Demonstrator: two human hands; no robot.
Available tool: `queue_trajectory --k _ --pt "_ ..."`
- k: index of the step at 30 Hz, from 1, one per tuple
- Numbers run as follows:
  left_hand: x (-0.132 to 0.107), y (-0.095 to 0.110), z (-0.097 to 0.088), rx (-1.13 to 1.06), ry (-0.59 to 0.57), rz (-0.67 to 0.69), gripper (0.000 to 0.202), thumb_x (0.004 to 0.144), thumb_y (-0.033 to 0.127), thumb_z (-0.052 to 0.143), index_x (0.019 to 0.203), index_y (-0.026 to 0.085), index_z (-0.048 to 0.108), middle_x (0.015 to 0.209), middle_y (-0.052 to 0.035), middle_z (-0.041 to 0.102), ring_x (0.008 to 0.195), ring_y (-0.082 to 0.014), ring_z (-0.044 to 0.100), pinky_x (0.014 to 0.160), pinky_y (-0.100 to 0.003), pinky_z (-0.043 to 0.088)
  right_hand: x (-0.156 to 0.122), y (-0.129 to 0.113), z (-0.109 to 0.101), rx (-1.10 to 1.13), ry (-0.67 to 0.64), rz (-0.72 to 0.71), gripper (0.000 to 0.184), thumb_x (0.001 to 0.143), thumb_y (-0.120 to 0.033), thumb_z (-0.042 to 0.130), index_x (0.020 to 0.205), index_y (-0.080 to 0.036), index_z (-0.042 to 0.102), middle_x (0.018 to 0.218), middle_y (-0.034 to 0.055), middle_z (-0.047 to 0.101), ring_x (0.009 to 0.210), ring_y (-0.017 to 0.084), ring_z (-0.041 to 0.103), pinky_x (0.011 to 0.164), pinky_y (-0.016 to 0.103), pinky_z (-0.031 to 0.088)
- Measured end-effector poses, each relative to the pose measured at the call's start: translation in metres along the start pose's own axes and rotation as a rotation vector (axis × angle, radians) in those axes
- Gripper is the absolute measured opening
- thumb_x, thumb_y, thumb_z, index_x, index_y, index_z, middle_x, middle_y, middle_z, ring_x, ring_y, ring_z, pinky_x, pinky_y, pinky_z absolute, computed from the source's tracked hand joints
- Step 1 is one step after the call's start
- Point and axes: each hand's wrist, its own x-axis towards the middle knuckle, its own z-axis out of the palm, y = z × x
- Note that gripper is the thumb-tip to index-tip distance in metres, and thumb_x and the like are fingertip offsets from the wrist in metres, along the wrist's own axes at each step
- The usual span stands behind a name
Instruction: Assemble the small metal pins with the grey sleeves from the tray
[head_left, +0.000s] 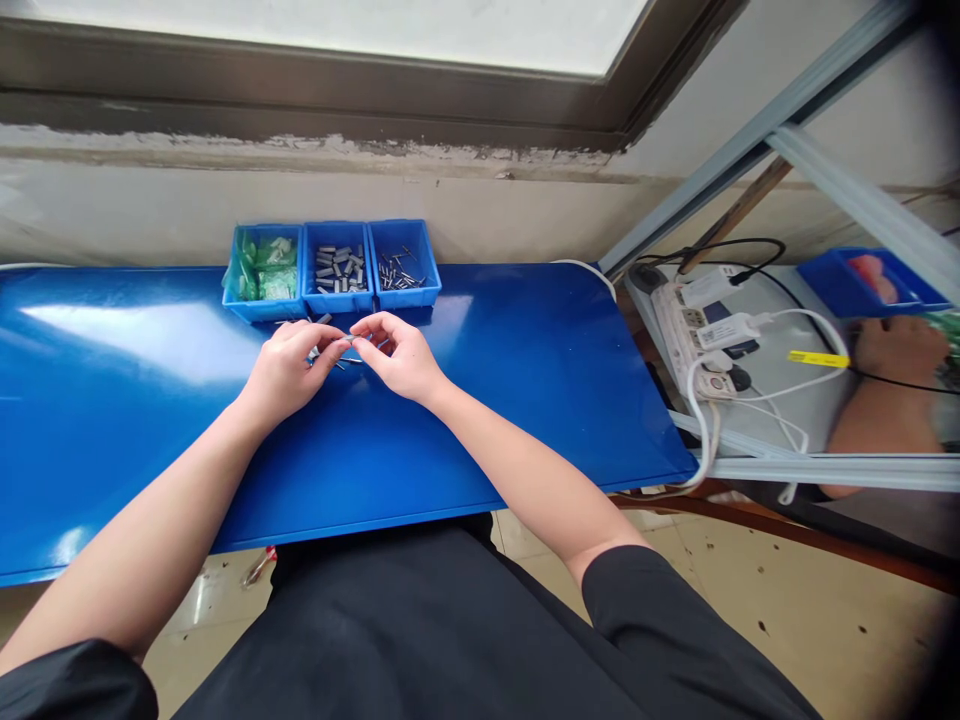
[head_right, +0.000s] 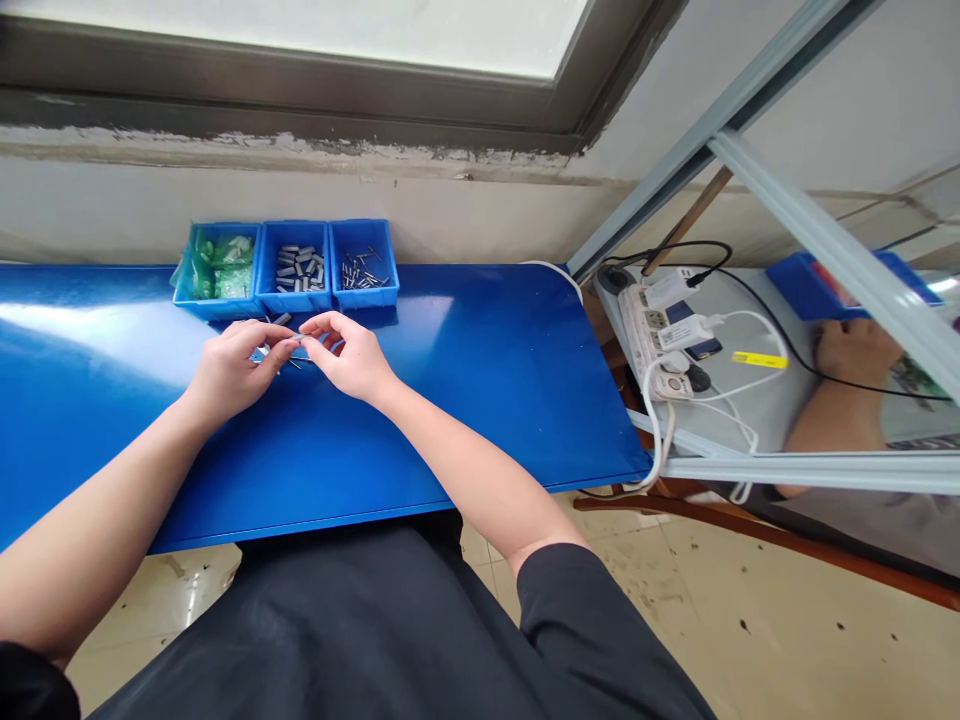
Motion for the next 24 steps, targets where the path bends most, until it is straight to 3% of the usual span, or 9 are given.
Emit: queue_trajectory --k 5,12,24 --pt "0.0003 0.0001 -0.0022 -0.012 -0.025 -0.030 0.040 0.101 0.051 0.050 0.092 0.020 0.075 0.080 -0.0053 0.073 0.081 -0.0185 0.066 0.086 -0.032 0.051 -0.0035 -0.0007 0.0016 -0.034 -0.026 -0.020 0.034 0.090 -0.045 0.067 0.109 -0.017 0.069 0.099 0.0029 0.072 0.080 0.010 0.062 0.078 0.027 0.053" --pt "-0.0011 0.0061 -0.0022 -0.079 0.032 -0.050 0.034 0.095 0.049 0.063 0.114 0.022 0.075 0.081 -0.0010 0.074 0.075 -0.0142 0.066 0.082 -0.028 0.052 -0.0018 0.0022 0.0025 0.020 0.020 0.002 0.033 0.091 -0.045 0.067 0.107 -0.016 0.069 0.098 0.0030 0.074 0.080 0.010 0.064 0.078 0.026 0.053" --pt "0.0000 0.0034 -0.0037 -0.034 -0.055 -0.052 0.036 0.100 0.049 0.051 0.097 0.021 0.073 0.079 -0.0043 0.072 0.078 -0.0179 0.066 0.083 -0.031 0.053 -0.0032 -0.0008 0.0024 -0.018 0.010 -0.010 0.037 0.090 -0.048 0.067 0.109 -0.016 0.069 0.093 0.0020 0.073 0.078 0.010 0.063 0.078 0.026 0.052"
